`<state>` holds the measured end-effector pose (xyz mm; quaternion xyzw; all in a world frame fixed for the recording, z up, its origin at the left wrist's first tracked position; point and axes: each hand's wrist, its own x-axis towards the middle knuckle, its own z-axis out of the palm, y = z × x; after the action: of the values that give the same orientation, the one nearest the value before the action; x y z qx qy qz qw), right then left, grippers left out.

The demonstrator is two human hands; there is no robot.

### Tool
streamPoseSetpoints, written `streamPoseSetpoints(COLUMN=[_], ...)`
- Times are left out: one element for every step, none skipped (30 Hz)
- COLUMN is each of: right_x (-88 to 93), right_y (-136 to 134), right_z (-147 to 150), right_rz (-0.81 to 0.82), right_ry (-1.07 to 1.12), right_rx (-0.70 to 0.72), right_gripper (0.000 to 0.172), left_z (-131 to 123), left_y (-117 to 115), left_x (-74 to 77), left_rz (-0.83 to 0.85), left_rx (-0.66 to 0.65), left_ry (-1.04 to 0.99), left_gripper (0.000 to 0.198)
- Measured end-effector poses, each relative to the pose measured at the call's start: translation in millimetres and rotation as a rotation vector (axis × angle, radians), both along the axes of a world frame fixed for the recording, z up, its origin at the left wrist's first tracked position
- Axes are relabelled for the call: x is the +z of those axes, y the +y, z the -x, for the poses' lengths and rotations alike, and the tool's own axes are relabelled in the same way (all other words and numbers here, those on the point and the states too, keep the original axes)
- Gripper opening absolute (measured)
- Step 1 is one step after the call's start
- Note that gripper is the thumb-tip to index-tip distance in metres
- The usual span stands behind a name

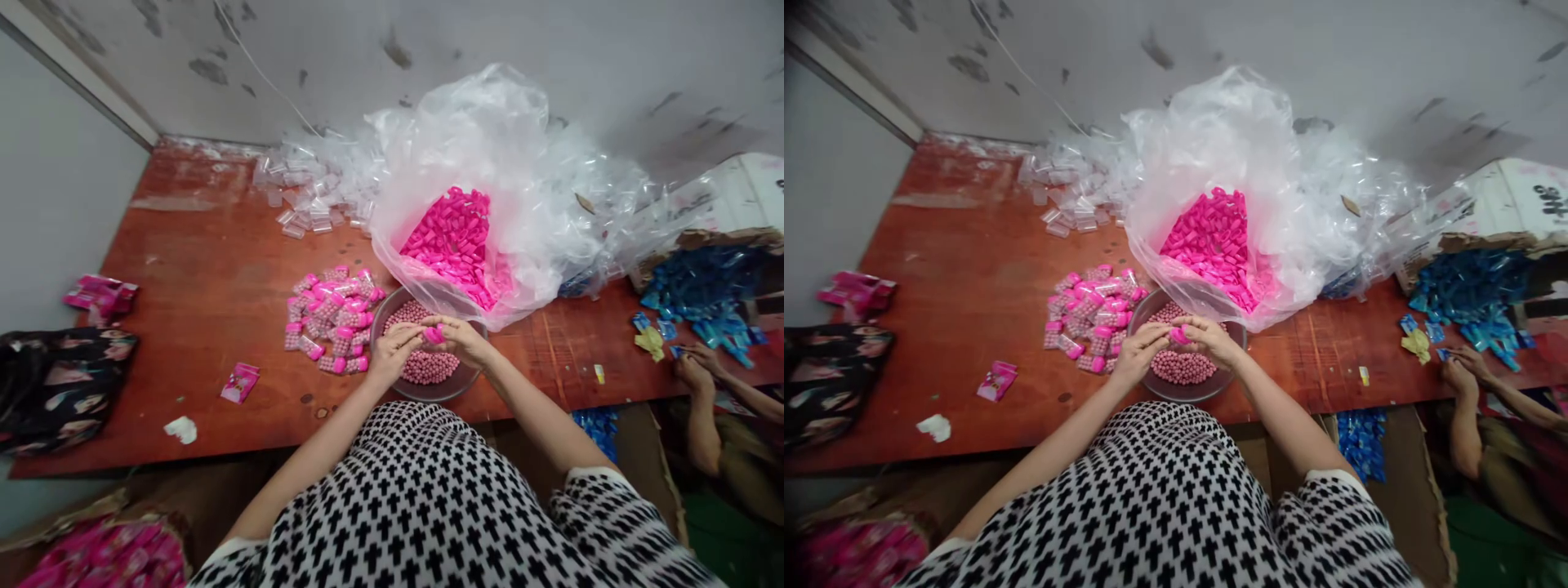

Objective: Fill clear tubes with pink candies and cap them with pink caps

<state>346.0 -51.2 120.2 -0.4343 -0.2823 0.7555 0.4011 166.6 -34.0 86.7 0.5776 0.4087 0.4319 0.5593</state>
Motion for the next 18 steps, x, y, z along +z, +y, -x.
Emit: streamPoseSetpoints(right_x=[2.3, 3.9, 4.7, 4.4, 3.1, 0.9, -2.0, -5.1, -8.2, -11.1, -13.4, -15.1, -16.0, -16.1, -15.5, -14.5, -13.3, -12.2], right_y=[0, 0, -1, -2, -3, -4, -4, -4, -4, -4, -2, 0, 3, 8, 15, 24, 35, 49], right_z=[2, 5, 8, 11, 15, 19, 23, 27, 31, 35, 38, 42, 46, 50, 55, 61, 67, 75], right_rz=[0.049, 0.089, 0.116, 0.130, 0.136, 0.137, 0.139, 0.142, 0.146, 0.151, 0.155, 0.159, 0.163, 0.161, 0.146, 0.112, 0.052, -0.034], right_ry=[0.051, 0.093, 0.124, 0.143, 0.153, 0.157, 0.159, 0.161, 0.163, 0.163, 0.157, 0.144, 0.122, 0.089, 0.045, -0.012, -0.084, -0.173], right_rx=[0.053, 0.085, 0.093, 0.078, 0.047, 0.010, -0.031, -0.069, -0.104, -0.130, -0.143, -0.136, -0.104, -0.049, 0.022, 0.097, 0.163, 0.209], right_gripper=[0.041, 0.038, 0.035, 0.032, 0.029, 0.027, 0.025, 0.023, 0.021, 0.020, 0.021, 0.022, 0.025, 0.029, 0.034, 0.040, 0.044, 0.047], left_z=[-1, -2, -2, -3, -3, -3, -3, -3, -2, -1, 1, 4, 8, 14, 22, 31, 42, 53], left_y=[-1, -3, -4, -6, -7, -8, -9, -9, -9, -8, -6, -4, -1, 2, 7, 12, 18, 25], left_x=[0.3, 0.5, 0.7, 1.0, 1.3, 1.6, 1.9, 2.0, 1.7, 0.9, -0.4, -2.2, -4.5, -6.9, -9.5, -12.2, -15.0, -18.0], left_rz=[-0.029, -0.040, -0.035, -0.022, -0.006, 0.006, 0.012, 0.010, 0.003, -0.006, -0.010, -0.008, 0.003, 0.021, 0.042, 0.063, 0.081, 0.091], left_rx=[-0.002, 0.003, 0.010, 0.014, 0.016, 0.019, 0.022, 0.027, 0.034, 0.042, 0.047, 0.052, 0.057, 0.069, 0.091, 0.127, 0.176, 0.236], left_ry=[0.004, 0.002, -0.002, -0.005, -0.004, 0.000, 0.008, 0.016, 0.024, 0.032, 0.040, 0.047, 0.052, 0.057, 0.060, 0.064, 0.069, 0.082], left_gripper=[0.023, 0.023, 0.023, 0.023, 0.024, 0.024, 0.024, 0.024, 0.023, 0.023, 0.023, 0.024, 0.024, 0.026, 0.027, 0.029, 0.030, 0.032])
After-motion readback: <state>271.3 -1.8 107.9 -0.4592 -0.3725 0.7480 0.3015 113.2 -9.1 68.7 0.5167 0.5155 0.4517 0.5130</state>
